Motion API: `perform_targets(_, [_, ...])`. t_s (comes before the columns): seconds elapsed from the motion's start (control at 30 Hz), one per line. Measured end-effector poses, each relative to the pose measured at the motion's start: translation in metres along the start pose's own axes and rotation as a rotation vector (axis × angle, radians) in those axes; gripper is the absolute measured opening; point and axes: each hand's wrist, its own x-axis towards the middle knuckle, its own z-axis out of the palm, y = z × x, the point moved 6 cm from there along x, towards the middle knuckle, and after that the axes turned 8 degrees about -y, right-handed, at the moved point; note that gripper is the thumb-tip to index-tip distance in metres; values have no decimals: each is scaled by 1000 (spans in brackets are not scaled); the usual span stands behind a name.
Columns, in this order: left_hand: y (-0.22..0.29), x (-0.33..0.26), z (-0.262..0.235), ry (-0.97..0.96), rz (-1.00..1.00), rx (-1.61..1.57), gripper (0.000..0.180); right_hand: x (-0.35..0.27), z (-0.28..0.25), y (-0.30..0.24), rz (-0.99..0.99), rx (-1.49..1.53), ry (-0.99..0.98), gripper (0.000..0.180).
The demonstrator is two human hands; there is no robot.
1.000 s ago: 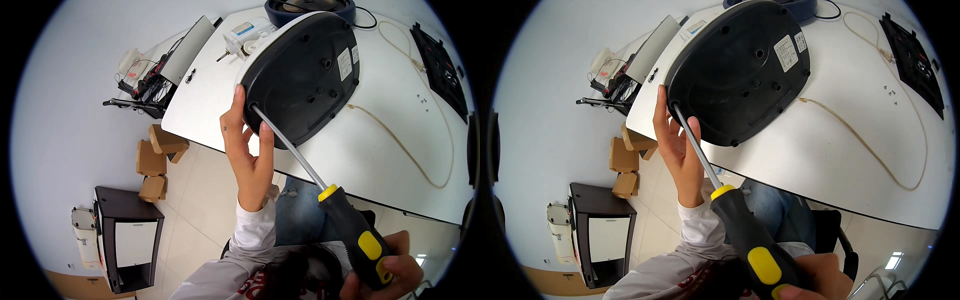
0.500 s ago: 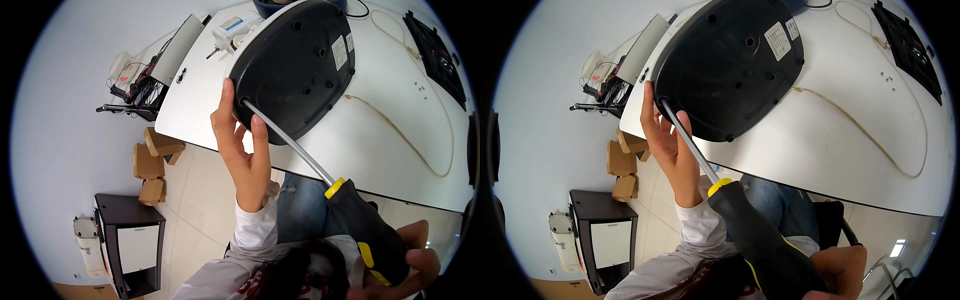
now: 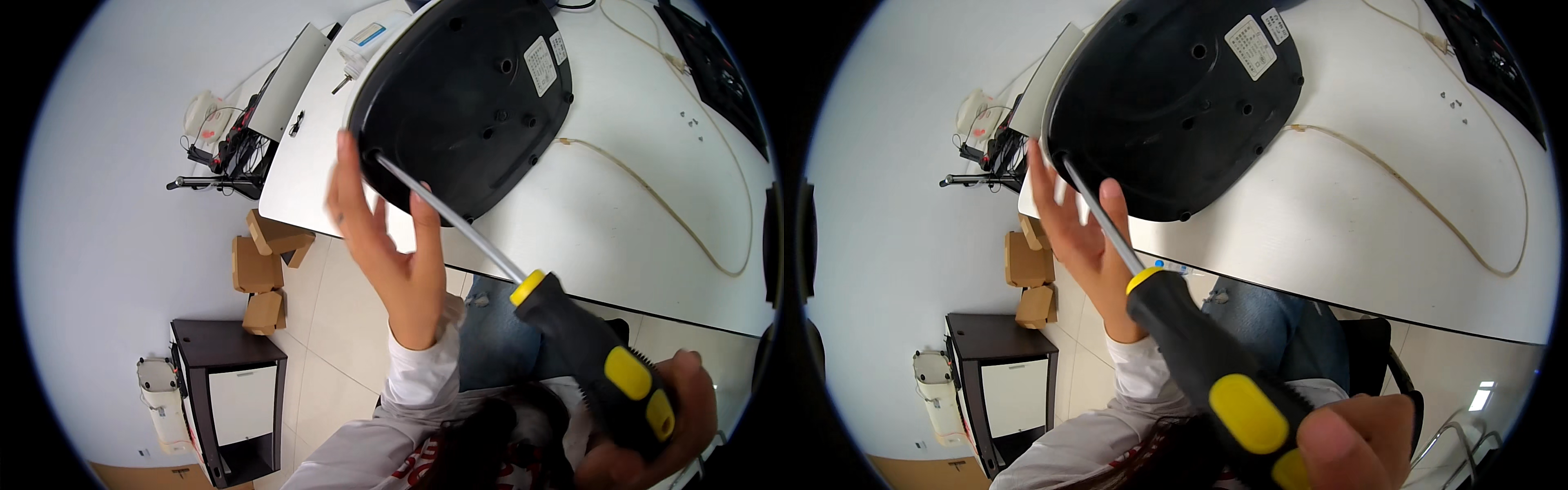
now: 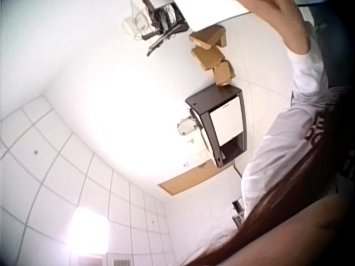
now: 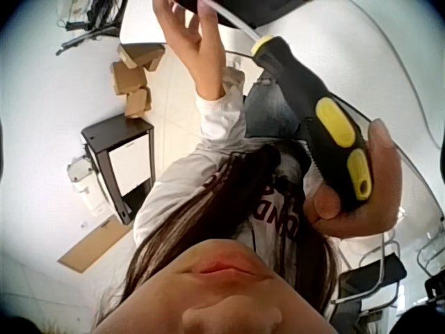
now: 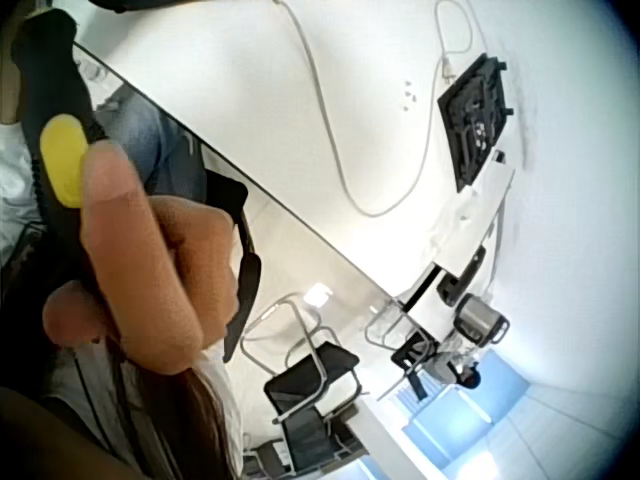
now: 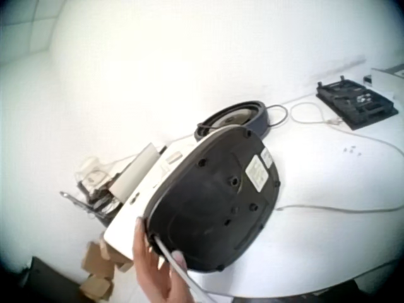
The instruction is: The person assembles a white pedestal fan on a white table. They attach the fan head to the stand and then secure the base using a screwdriver to tighten multiple screws on the underside.
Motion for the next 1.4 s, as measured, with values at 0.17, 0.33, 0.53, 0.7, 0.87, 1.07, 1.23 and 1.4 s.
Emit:
perform_targets(0.17, [57,-38,-2,52,501,338,71,8,6,0,-43,167,215,46])
perform_targets(0.33, [121,-71,14,-259,596,-24,45,-11,14,-9,-55,-65,204,37])
perform_targets(0.53, [123,-69,13,-123,491,156,47,-12,6,-14,149,211,6,18])
perform_targets(0.7, [119,-78,1,11,594,416,76,-14,24,-24,138,245,479,18])
perform_targets(0.87, [115,-75,-11,159,575,118,65,-7,6,-27,-94,127,109,34])
perform_targets(1.07, [95,-76,-1,-137,663,65,58,-13,6,-11,-101,-49,42,49])
perform_targets(1.23, [123,-68,8,199,436,294,46,-4,4,-20,-150,-101,252,39])
perform_targets(1.4, [106,-85,0,72,573,322,90,-12,8,-11,-255,-121,292,37])
